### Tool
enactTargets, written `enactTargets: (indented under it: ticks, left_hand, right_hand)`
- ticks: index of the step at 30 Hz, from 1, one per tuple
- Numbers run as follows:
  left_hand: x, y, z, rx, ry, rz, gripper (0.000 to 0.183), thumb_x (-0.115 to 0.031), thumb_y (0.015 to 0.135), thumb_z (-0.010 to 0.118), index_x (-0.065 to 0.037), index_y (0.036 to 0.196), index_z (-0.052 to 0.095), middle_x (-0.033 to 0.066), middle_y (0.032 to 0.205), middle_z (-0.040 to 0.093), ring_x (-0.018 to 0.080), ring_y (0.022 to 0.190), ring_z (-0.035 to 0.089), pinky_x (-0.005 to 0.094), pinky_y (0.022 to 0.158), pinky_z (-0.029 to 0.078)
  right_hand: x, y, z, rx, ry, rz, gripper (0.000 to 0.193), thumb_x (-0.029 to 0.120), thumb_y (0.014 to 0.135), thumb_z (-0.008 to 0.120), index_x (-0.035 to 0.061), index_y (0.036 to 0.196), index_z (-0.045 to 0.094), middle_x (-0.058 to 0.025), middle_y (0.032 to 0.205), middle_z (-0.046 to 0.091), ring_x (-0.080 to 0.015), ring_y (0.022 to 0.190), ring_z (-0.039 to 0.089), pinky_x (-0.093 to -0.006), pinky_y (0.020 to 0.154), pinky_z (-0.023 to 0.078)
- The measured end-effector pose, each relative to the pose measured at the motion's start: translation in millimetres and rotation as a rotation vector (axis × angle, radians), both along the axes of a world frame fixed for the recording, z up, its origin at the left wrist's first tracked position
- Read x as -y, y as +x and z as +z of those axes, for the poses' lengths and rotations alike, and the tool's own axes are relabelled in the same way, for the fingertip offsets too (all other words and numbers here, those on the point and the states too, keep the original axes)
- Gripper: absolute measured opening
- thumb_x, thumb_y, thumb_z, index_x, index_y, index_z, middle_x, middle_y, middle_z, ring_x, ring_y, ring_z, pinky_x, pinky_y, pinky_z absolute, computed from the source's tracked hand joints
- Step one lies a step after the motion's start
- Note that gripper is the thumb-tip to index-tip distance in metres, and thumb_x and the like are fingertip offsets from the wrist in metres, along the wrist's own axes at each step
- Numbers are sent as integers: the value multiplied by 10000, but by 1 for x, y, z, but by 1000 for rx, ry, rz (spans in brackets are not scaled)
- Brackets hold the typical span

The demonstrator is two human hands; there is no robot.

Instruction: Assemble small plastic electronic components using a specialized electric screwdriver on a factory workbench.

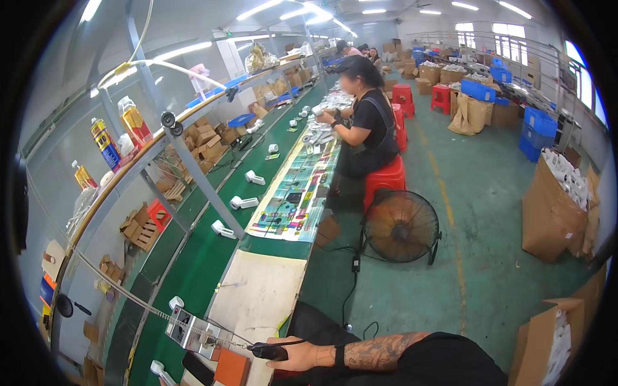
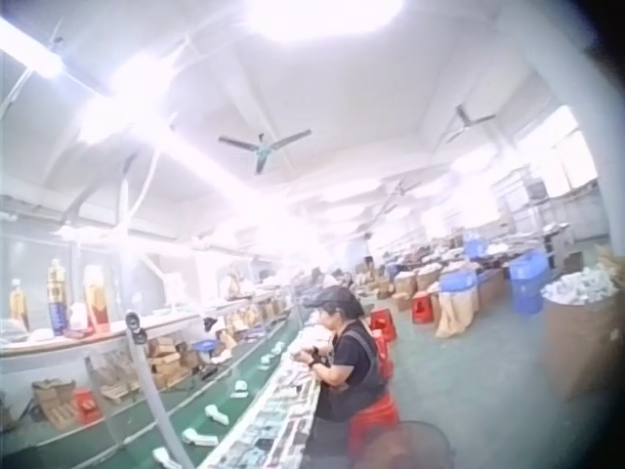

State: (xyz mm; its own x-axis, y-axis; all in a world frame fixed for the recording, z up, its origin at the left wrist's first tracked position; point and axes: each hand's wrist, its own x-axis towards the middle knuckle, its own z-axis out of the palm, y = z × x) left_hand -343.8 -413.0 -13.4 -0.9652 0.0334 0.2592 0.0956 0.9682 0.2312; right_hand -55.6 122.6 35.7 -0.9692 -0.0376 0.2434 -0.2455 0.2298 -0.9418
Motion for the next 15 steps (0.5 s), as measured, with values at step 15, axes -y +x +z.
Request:
enactTargets:
  ticks: [15]
  left_hand:
    - [-29, 57, -10, 76, 502, 130, 571, -341, 991, 629, 73, 1381, 581, 318, 1429, 591, 445, 1316, 564, 480, 1107, 452]
  right_hand:
    - [-2, 31, -33, -71, -57, -17, 392, 372, 973, 721, 84, 1207, 594, -153, 1006, 686, -312, 923, 685, -391, 847, 518]
